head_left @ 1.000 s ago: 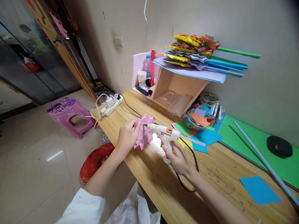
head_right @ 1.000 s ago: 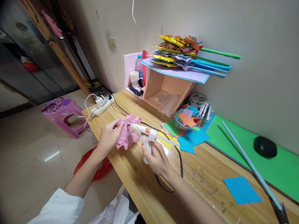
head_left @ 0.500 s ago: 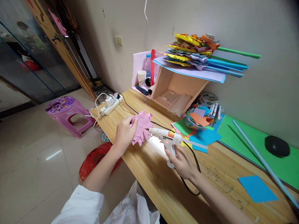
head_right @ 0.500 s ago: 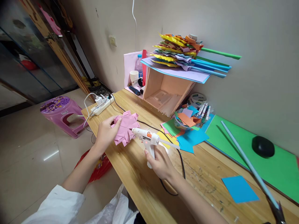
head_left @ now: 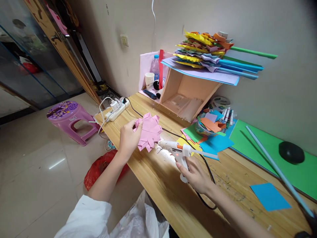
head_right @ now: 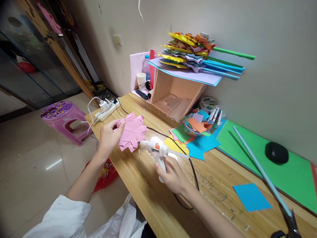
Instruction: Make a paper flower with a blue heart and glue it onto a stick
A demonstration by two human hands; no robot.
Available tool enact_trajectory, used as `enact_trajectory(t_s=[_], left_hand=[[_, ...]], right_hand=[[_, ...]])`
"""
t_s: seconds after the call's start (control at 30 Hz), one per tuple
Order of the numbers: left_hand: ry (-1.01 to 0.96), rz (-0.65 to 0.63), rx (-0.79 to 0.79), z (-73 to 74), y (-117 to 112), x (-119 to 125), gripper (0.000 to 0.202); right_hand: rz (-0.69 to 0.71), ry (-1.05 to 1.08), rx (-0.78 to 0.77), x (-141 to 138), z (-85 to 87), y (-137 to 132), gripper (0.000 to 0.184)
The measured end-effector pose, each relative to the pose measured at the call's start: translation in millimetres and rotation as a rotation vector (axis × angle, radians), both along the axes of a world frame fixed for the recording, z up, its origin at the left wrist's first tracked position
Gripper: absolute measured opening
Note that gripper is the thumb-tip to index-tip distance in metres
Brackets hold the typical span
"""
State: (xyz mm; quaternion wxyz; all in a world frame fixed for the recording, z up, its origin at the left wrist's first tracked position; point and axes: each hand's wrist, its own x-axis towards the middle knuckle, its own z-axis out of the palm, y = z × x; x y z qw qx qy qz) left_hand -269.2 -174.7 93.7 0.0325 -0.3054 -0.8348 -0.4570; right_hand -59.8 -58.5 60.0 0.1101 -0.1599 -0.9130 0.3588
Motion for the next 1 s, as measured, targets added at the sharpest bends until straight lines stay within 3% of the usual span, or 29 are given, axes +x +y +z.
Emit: enact_trajectory(t_s=[0.17,0.43,0.8,1.0], left_hand=[[-0.027,-0.008,-0.011,-1.7,0,1,0.023],[-0.065,-0.087,-0.057,-5.1,3,13,0.024],[-0.063,-0.08,-0.057,-10.0,3,14,0.025],[-0.079,-0.075,-0.009,-5.8,4,12,0.022]], right_hand=[[0.038,0.0,-0.069,0,8.8,1,0.025],[-0.026,0.091,-0.022,-22,24.4,7,0.026],[-0.033,0.106,-0.033,-25,20.1,5,0.027],[-0.052,0.055,-0.02,-21,17.6,4,0.031]])
